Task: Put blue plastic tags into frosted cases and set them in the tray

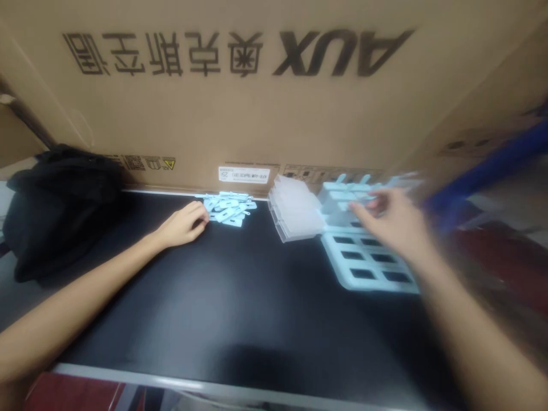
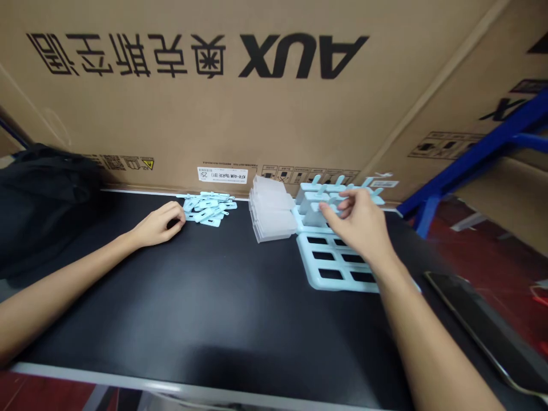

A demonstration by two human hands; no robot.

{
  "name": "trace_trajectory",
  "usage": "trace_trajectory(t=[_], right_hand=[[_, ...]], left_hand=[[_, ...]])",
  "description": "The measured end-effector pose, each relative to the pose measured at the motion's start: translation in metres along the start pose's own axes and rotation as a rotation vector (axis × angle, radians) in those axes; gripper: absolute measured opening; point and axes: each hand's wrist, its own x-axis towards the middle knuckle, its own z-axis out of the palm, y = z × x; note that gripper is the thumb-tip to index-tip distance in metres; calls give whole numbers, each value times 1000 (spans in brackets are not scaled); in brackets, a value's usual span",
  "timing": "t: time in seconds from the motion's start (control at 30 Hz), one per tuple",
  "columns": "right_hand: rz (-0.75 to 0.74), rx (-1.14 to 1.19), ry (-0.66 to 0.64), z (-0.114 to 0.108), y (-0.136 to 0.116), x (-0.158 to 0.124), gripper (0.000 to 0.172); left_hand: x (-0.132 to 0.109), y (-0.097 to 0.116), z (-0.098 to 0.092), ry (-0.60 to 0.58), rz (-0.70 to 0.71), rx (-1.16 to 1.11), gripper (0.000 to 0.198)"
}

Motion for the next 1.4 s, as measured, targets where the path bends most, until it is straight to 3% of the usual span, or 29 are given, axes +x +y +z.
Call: trace_trajectory(t=[0.17, 0.33, 0.73, 0.9, 1.0, 1.1, 1.23, 1.33, 1.4], right_hand=[[151, -15, -181, 12, 6, -3, 47], [114, -116, -259, 28, 16, -1, 47], [-35, -371, -149, 51, 20, -10, 73], [-36, -376, -129, 54, 20, -11, 71], [35, -365, -122, 54, 14, -12, 78], [125, -327, -122, 46, 7, -11, 81], [169, -268, -46, 21, 0, -12, 70], [73, -276, 34, 7, -13, -24, 52], [-63, -284, 18, 6, -29, -41, 40]], left_hand=[[1, 0, -1, -3, 25, 25, 7], [0, -1, -1, 3, 52, 45, 7], [-2, 3, -1, -24, 62, 95, 12], [-2, 9, 0, -22, 94, 115, 13], [-2, 16, 1, -29, 114, 122, 13], [-2, 25, 3, -37, 135, 122, 13], [2, 50, 1, -21, 131, 30, 13], [16, 81, -5, 33, 50, -147, 13], [29, 104, -10, 44, -11, -307, 21]])
